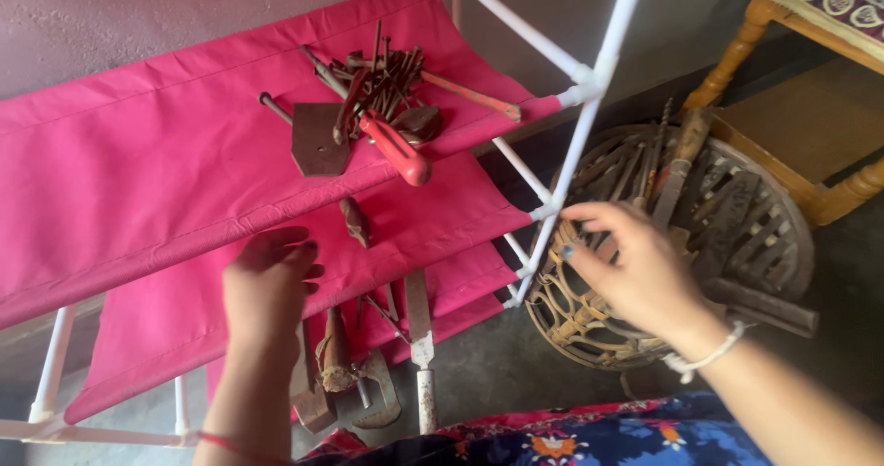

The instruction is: The person transfers various metal tools from a pink fabric shelf into a wicker basket. They handle items one by one, including files, chisels, and a screwdriver, placing them into the basket on the floor.

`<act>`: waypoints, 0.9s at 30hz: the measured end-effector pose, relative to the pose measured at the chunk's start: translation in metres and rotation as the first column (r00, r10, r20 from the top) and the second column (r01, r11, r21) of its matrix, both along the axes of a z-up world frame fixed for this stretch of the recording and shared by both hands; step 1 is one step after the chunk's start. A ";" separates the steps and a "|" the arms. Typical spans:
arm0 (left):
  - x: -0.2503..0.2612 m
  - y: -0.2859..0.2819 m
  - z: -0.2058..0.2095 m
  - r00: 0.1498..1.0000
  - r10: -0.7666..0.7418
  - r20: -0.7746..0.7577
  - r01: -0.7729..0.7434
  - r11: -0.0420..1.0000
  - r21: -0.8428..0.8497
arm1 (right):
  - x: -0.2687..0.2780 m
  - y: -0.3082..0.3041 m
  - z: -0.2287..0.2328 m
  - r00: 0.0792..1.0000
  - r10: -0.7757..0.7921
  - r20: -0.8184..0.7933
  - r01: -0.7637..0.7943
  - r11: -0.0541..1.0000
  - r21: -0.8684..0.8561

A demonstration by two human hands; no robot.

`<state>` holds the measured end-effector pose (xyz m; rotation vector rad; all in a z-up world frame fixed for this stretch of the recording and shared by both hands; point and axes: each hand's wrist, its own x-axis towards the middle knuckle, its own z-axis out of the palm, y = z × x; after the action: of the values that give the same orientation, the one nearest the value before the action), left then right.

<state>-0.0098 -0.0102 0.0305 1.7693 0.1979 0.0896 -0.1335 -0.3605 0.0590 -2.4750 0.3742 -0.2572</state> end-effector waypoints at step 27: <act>0.040 -0.088 -0.052 0.993 -0.115 0.000 0.062 0.531 0.845 | 0.040 0.054 -0.011 0.950 0.283 0.136 -0.290 0.956 0.039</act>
<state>0.0306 -0.0987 -0.0216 2.7691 0.0005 0.1847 -0.0930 -0.3070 0.0484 -2.4010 -0.0342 -0.2786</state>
